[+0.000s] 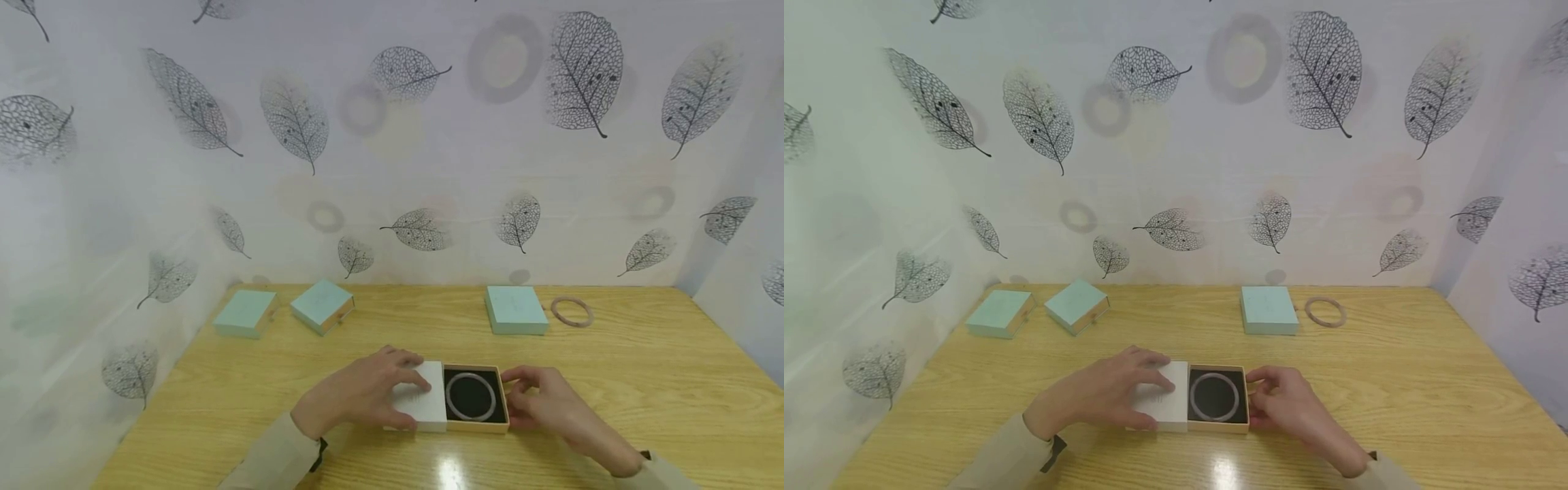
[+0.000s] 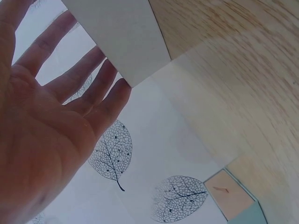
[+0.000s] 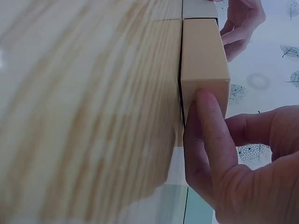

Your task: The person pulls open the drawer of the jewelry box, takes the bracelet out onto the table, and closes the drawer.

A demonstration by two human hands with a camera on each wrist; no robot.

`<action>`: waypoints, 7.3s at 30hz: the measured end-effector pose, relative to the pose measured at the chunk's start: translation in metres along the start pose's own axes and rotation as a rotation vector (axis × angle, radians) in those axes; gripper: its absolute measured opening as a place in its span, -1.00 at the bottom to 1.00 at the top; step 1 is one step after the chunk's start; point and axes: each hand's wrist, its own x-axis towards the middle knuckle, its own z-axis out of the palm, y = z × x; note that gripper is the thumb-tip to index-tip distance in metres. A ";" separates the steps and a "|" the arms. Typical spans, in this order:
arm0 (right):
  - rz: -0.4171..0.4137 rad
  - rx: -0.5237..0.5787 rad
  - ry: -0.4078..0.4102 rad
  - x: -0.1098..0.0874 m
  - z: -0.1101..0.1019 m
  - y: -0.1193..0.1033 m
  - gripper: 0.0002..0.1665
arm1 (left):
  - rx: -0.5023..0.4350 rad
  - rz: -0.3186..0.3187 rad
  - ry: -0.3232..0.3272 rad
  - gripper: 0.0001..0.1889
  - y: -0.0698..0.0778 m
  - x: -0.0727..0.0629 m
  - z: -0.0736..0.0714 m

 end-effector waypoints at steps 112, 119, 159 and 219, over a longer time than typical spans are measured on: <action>-0.110 -0.313 0.251 0.020 0.003 -0.045 -0.75 | -0.019 -0.005 -0.008 -0.47 -0.005 -0.005 -0.002; -0.177 -0.348 0.255 0.028 0.000 -0.050 -0.74 | -0.015 0.002 -0.010 -0.48 -0.006 -0.003 -0.002; -0.205 -0.392 0.217 0.062 -0.008 -0.055 -0.71 | -0.037 0.010 -0.001 -0.49 -0.006 -0.004 0.000; -0.287 -0.602 0.242 0.110 0.001 -0.064 -0.64 | -0.029 0.009 -0.014 -0.49 -0.008 -0.002 -0.002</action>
